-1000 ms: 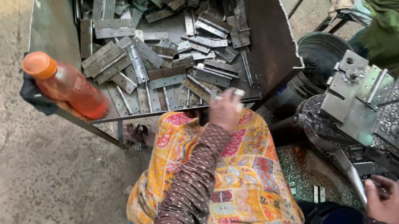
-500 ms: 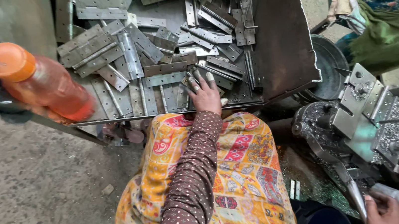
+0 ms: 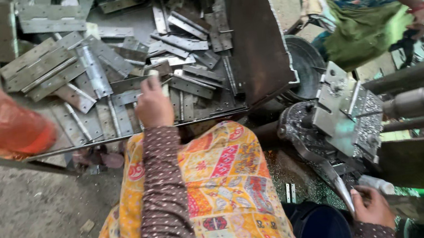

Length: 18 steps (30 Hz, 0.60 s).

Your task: The person repeatedly picks metal brackets from a bin, places them into a jig on a punching machine, and operates the lever to punch holes. The processed brackets are then returned to the bin.

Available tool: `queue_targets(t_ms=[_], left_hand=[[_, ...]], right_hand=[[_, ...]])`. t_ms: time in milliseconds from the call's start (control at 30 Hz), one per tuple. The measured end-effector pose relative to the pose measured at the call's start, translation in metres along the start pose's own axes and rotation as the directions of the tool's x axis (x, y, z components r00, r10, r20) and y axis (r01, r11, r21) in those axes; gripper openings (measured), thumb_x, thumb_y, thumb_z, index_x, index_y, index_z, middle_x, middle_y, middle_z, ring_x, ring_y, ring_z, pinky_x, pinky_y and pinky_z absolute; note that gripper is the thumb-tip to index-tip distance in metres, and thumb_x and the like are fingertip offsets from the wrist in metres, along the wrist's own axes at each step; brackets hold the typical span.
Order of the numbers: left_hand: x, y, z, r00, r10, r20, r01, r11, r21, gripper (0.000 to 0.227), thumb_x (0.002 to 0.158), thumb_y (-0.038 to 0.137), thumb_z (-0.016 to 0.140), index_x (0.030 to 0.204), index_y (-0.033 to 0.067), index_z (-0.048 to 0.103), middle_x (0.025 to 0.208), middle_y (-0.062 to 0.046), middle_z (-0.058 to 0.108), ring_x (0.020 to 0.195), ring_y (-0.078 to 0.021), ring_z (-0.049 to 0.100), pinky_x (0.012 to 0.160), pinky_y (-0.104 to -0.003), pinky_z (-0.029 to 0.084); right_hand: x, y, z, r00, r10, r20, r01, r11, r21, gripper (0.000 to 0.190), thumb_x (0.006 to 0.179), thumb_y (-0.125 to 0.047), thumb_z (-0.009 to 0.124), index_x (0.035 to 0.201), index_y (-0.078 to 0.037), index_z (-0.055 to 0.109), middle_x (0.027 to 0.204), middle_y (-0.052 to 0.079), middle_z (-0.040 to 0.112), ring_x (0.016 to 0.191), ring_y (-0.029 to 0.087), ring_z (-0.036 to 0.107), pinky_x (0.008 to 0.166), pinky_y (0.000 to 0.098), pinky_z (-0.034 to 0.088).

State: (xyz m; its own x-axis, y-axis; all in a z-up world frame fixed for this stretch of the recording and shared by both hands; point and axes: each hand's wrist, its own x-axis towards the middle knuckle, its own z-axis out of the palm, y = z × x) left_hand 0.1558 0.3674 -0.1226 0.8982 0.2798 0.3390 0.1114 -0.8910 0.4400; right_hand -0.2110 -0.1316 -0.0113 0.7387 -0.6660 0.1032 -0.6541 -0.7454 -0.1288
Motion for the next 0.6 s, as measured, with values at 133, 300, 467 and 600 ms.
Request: queue_targets(t_ms=[133,300,467,600], left_hand=[[-0.003,-0.017,-0.023,1.000,0.002,-0.005,-0.002,0.992,-0.129,0.032,0.089,0.005,0.058,0.119,0.0152,0.064,0.112,-0.010,0.064,0.078,-0.0337,0.069,0.063,-0.045,0.055],[-0.014,-0.004,-0.050,0.997,0.068,0.043,-0.063,0.992,-0.114,0.023,0.090,0.005,0.061,0.110,0.0141,0.066,0.107,-0.011,0.064,0.085,-0.0354,0.068,0.070,-0.046,0.055],[-0.041,0.053,-0.098,0.956,0.286,-0.058,-0.291,0.919,-0.267,0.029,0.084,0.002,0.062,0.111,0.0111,0.065,0.116,-0.009,0.066,0.082,-0.0349,0.067,0.072,-0.046,0.055],[-0.082,0.131,-0.132,0.837,0.539,-0.091,-0.532,0.764,-0.365,0.029,0.088,0.006,0.063,0.116,0.0047,0.068,0.119,-0.009,0.068,0.062,-0.0230,0.063,0.061,-0.040,0.055]], right_hand=[[-0.004,-0.025,-0.012,0.997,0.052,0.061,-0.052,0.999,0.001,0.038,0.094,-0.042,0.065,0.117,-0.013,0.074,0.111,0.013,0.074,0.093,0.026,0.074,0.083,0.0397,0.057],[-0.008,-0.046,-0.018,0.993,0.050,0.107,-0.041,0.995,-0.089,0.040,0.097,-0.045,0.056,0.118,-0.016,0.072,0.112,0.013,0.073,0.098,0.030,0.071,0.086,0.0427,0.054],[-0.011,-0.054,-0.019,0.991,0.070,0.115,-0.059,0.994,-0.097,0.035,0.098,-0.043,0.052,0.114,-0.019,0.072,0.112,0.010,0.072,0.099,0.031,0.070,0.086,0.0438,0.053],[-0.016,-0.059,-0.022,0.998,-0.043,0.042,0.045,0.997,-0.068,0.033,0.098,-0.042,0.053,0.110,-0.016,0.071,0.107,0.010,0.072,0.097,0.032,0.069,0.083,0.0437,0.054]])
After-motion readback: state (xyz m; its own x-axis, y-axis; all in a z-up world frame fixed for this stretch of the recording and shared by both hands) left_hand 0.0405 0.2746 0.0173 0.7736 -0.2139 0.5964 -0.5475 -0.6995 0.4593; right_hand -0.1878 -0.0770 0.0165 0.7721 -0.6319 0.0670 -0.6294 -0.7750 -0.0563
